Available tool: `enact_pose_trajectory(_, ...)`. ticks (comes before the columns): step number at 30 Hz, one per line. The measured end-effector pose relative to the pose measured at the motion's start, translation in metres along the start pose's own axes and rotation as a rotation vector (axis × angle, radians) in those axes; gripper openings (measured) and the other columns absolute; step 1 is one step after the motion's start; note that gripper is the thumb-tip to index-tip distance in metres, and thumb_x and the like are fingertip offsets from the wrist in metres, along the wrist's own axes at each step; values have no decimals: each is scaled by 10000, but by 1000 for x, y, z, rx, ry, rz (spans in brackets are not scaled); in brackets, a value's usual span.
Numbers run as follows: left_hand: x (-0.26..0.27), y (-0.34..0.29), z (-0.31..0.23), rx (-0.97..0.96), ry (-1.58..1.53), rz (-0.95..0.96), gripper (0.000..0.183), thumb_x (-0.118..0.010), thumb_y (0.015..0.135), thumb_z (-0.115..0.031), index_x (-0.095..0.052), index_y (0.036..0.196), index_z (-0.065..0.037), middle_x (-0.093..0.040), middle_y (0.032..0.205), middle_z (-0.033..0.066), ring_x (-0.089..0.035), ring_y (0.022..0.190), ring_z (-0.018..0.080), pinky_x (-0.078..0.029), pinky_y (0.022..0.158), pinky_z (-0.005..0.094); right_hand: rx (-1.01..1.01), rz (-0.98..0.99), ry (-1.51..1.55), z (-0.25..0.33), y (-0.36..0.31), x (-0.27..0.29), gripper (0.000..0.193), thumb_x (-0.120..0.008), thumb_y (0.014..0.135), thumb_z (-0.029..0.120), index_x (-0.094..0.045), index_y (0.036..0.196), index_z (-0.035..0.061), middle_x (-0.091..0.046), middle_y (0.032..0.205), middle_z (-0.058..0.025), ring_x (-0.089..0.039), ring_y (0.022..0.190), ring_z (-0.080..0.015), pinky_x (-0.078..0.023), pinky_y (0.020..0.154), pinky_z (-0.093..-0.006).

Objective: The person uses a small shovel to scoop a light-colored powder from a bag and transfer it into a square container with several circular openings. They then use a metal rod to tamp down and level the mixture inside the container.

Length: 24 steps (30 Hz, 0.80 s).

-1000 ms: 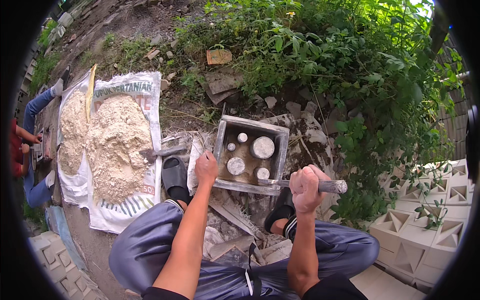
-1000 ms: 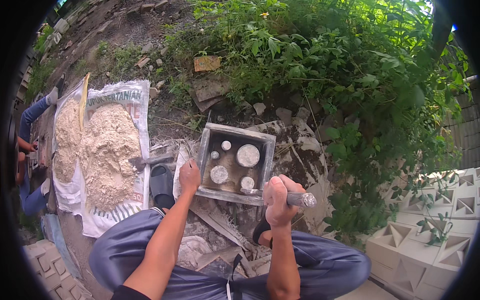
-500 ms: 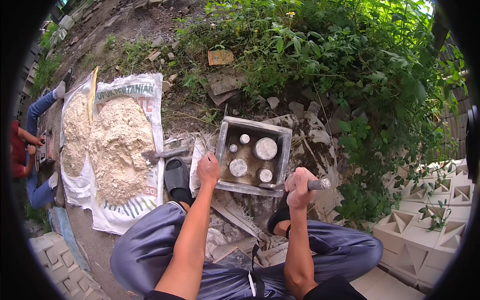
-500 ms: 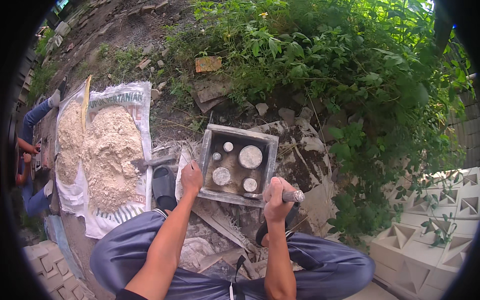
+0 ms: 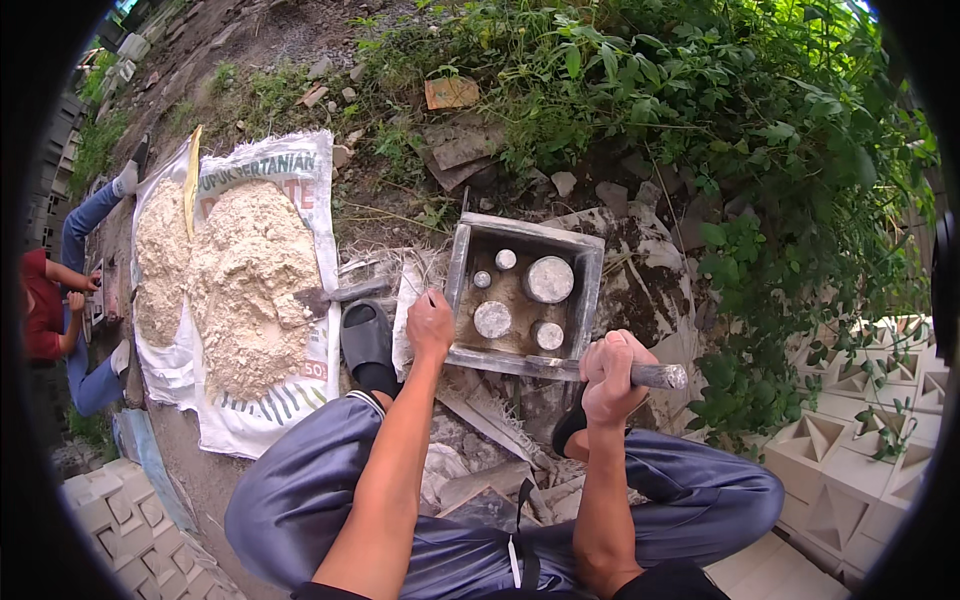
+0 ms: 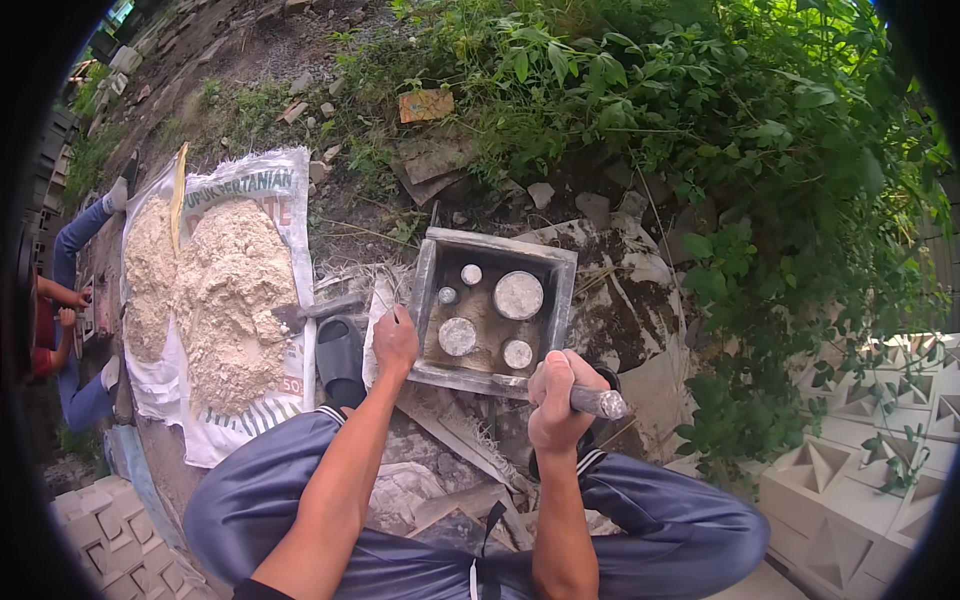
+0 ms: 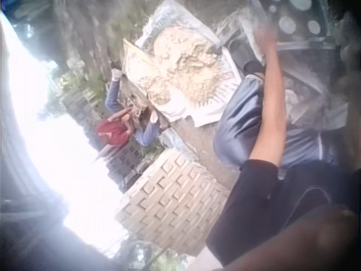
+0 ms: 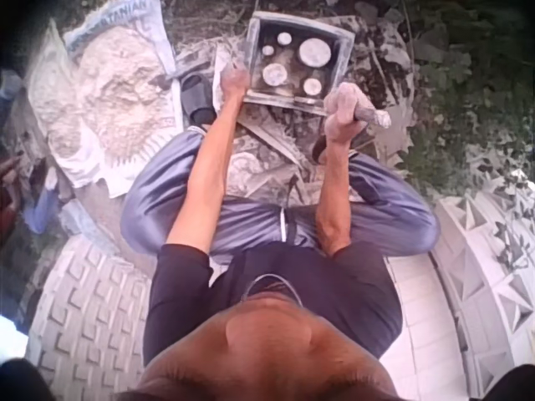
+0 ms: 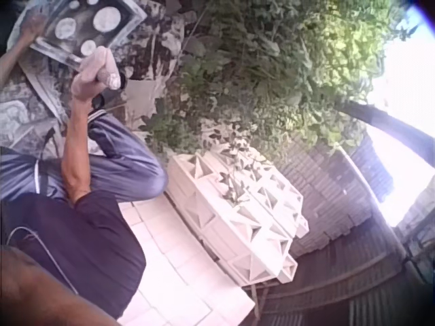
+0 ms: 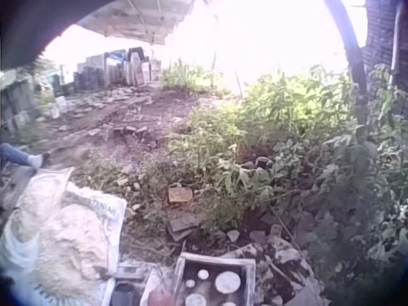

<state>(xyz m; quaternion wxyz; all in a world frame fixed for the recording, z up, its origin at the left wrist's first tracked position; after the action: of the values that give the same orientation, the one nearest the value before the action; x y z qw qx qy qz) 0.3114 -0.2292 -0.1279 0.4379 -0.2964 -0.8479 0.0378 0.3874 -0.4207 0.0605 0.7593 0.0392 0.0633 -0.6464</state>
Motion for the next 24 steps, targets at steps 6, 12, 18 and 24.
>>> enact_pose_trajectory(6, -2, -1, -3, 51, 22, 7, 446, -332, 902, -309, -636, 809, 4, -621, 883, 268, -579, 856, 454, -434, 785, 509, 148, 167, -261, -98, -9, 21, 340, -453, 863, 76, -375, 534, 39, -376, 470, 26, -318, 407, -74, -234, 398, -260)
enact_pose_trajectory(12, 5, -4, -4, 46, 28, 21, 468, -326, 904, -322, -647, 831, 12, -623, 882, 276, -585, 860, 454, -439, 793, 511, -47, 49, -114, -27, -10, -8, 373, -426, 879, 91, -297, 530, 90, -301, 461, 31, -268, 379, -53, -220, 365, -255)
enact_pose_trajectory(18, -2, -3, -9, 41, -3, 43, 461, -333, 900, -324, -649, 828, 5, -622, 884, 276, -586, 858, 455, -441, 797, 510, 142, 136, -235, -96, -3, 11, 346, -469, 856, 75, -342, 538, 26, -336, 471, 16, -304, 430, -58, -224, 403, -280)
enact_pose_trajectory(24, 2, 2, 4, 73, 15, 26, 447, -348, 885, -319, -648, 839, 9, -621, 875, 282, -584, 855, 462, -439, 799, 513, -131, 120, -174, -61, 8, -11, 348, -472, 850, 97, -369, 524, 34, -340, 468, 27, -314, 434, -45, -239, 401, -266)
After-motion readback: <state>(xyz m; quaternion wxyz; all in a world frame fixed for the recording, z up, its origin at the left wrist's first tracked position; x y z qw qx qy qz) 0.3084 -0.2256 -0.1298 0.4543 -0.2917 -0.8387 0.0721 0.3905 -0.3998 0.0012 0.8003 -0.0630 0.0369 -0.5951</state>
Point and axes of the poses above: each hand's wrist, its own y-axis towards the middle knuckle, its own x-axis out of the back of the hand, z = x × y, the point moved 2 cm from there along y, towards the middle knuckle
